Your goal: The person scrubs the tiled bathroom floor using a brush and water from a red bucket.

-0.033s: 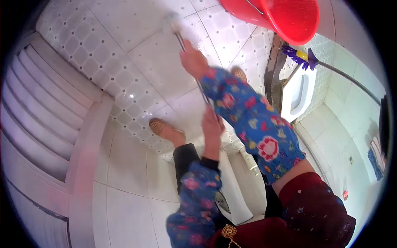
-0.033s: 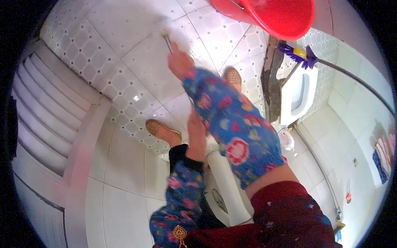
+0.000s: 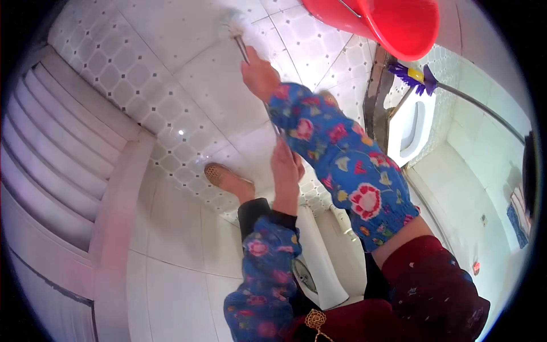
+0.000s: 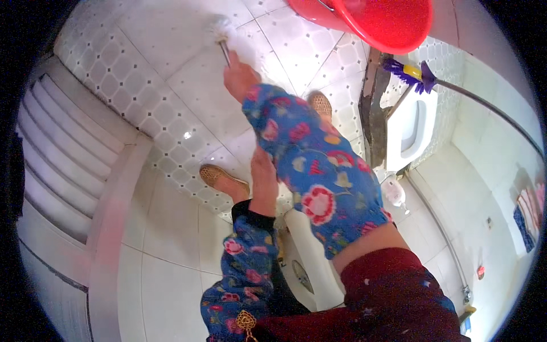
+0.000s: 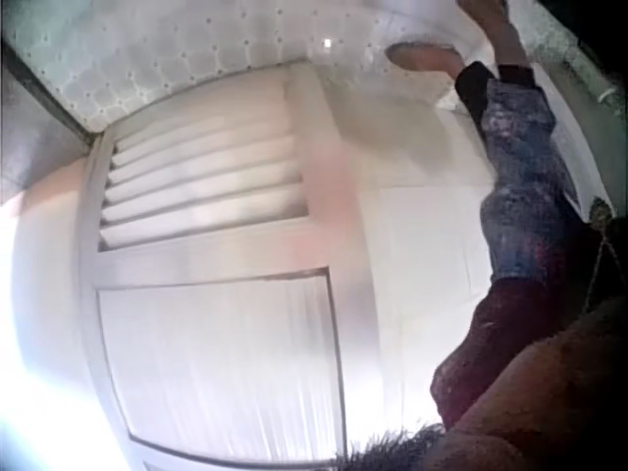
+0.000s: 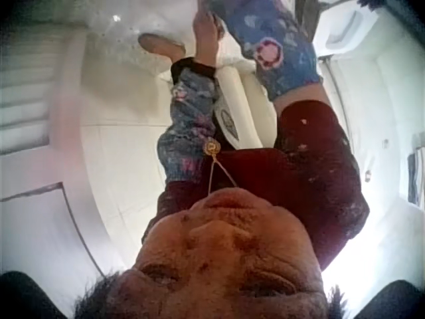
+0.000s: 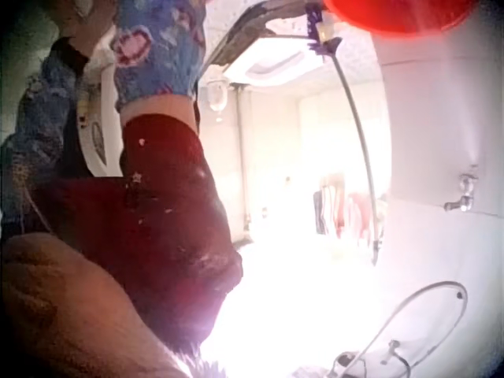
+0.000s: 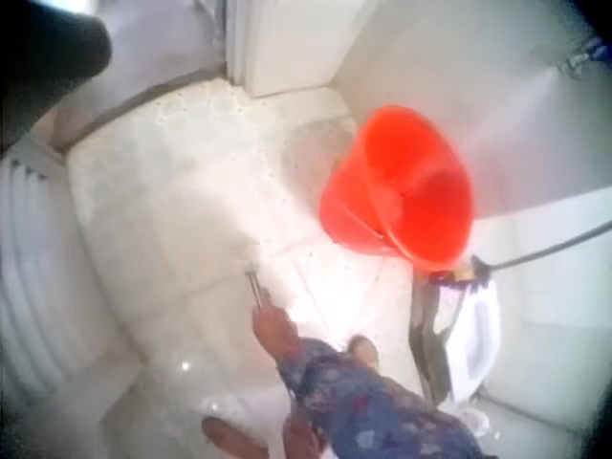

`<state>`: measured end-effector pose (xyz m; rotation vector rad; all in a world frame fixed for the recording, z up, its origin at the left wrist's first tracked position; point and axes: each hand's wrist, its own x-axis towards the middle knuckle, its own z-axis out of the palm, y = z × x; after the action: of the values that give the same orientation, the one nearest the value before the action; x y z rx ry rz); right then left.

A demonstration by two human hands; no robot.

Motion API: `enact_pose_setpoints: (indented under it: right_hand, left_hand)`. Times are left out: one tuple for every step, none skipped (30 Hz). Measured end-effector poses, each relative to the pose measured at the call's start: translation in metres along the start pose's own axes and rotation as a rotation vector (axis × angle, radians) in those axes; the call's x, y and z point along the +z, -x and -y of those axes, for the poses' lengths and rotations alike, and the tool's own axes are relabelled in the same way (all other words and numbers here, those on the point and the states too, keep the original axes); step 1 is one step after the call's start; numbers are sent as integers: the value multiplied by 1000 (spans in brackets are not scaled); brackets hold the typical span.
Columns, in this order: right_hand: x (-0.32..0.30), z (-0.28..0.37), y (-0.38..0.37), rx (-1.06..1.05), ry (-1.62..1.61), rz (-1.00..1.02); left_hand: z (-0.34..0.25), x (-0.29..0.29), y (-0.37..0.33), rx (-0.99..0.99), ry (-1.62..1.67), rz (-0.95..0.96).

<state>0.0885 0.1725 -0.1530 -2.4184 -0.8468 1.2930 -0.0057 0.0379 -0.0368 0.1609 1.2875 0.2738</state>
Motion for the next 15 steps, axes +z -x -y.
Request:
enact_pose_setpoints:
  right_hand:
    - [3, -12, 3, 10, -1, -7]
    - [8, -19, 13, 65, -9, 41]
    - [12, -27, 25, 113, -15, 89]
    - [19, -47, 51, 173, -36, 111]
    - [26, -82, 85, 98, -13, 1]
    - [28, -115, 112, 131, -59, 30]
    - [24, -125, 126, 172, -105, 52]
    - [26, -133, 119, 176, -109, 44]
    - [21, -124, 111, 226, -108, 58]
    - [17, -115, 100, 274, -106, 74]
    - [12, -100, 80, 211, -118, -19]
    - [2, -82, 49, 135, -126, -128]
    - [-13, -86, 17, 123, -209, -111]
    - [-18, -79, 2, 99, -305, -69]
    - [-13, -71, 9, 98, -309, -48]
  left_hand:
    - [9, -2, -1, -8, -6, 8]
    - [20, -6, 4, -39, -24, -51]
    - [30, -8, 11, -63, -39, -110]
    - [45, -11, 28, -275, 18, -187]
    - [69, -14, 52, -397, 37, -275]
    - [79, -16, 70, -467, 25, -242]
    - [85, -15, 89, -540, 10, -196]
    - [89, -21, 88, -660, 80, -128]
    - [97, -30, 76, -280, -383, -97]
    - [103, -42, 61, -26, -731, -12]
    - [93, -43, 45, 242, -1087, -14]
    - [78, -44, 15, 504, -1036, -21]
    - [47, -24, -3, -194, -376, -23]
    - [31, -7, -10, -254, -12, -84]
    - [39, -9, -10, -185, -70, -99]
